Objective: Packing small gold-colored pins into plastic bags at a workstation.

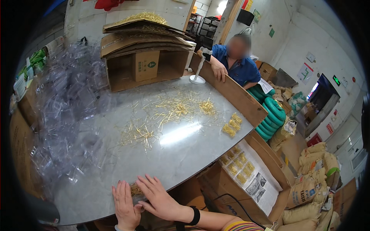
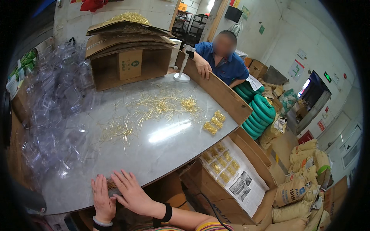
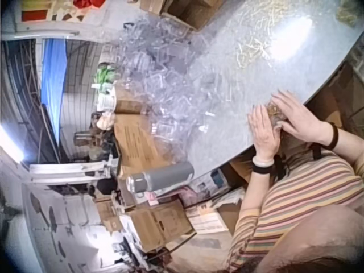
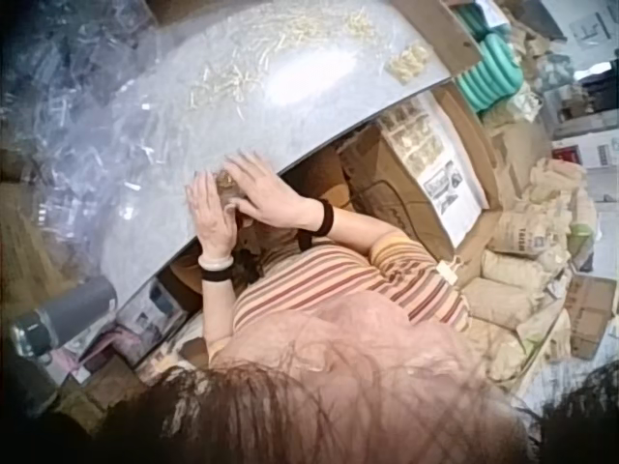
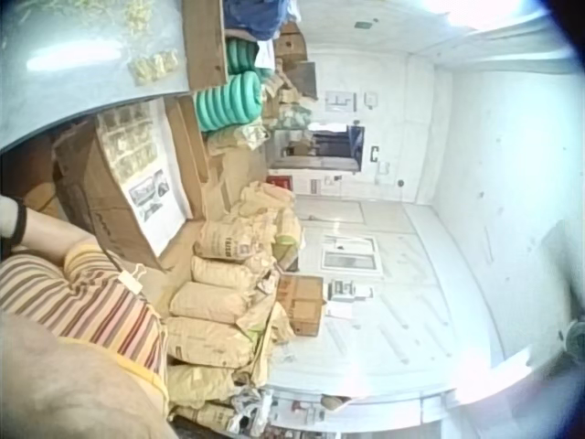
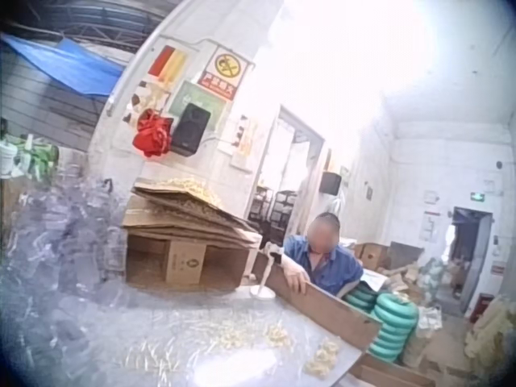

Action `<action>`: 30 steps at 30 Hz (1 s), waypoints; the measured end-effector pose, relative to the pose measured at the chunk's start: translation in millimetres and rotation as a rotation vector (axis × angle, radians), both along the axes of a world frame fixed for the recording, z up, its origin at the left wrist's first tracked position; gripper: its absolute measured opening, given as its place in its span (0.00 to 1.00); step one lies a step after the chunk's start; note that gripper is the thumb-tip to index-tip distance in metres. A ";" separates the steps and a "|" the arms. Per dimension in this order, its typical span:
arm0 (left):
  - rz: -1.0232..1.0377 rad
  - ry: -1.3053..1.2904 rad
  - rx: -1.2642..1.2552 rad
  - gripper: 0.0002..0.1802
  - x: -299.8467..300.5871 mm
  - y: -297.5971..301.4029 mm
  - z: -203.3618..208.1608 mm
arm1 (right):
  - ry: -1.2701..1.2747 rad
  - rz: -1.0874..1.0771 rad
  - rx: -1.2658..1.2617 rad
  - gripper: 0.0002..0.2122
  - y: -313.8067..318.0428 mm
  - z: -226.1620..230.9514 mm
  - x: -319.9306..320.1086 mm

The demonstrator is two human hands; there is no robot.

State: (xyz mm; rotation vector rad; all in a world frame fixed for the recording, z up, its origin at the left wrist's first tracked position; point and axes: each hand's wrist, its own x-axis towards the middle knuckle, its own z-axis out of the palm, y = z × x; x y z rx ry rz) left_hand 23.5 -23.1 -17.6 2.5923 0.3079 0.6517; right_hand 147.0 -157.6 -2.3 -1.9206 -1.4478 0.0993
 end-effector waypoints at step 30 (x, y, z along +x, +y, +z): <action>0.034 0.023 0.107 0.31 6.5 -3.6 -2.4 | -0.426 0.166 -0.432 0.36 8.3 -8.2 100.6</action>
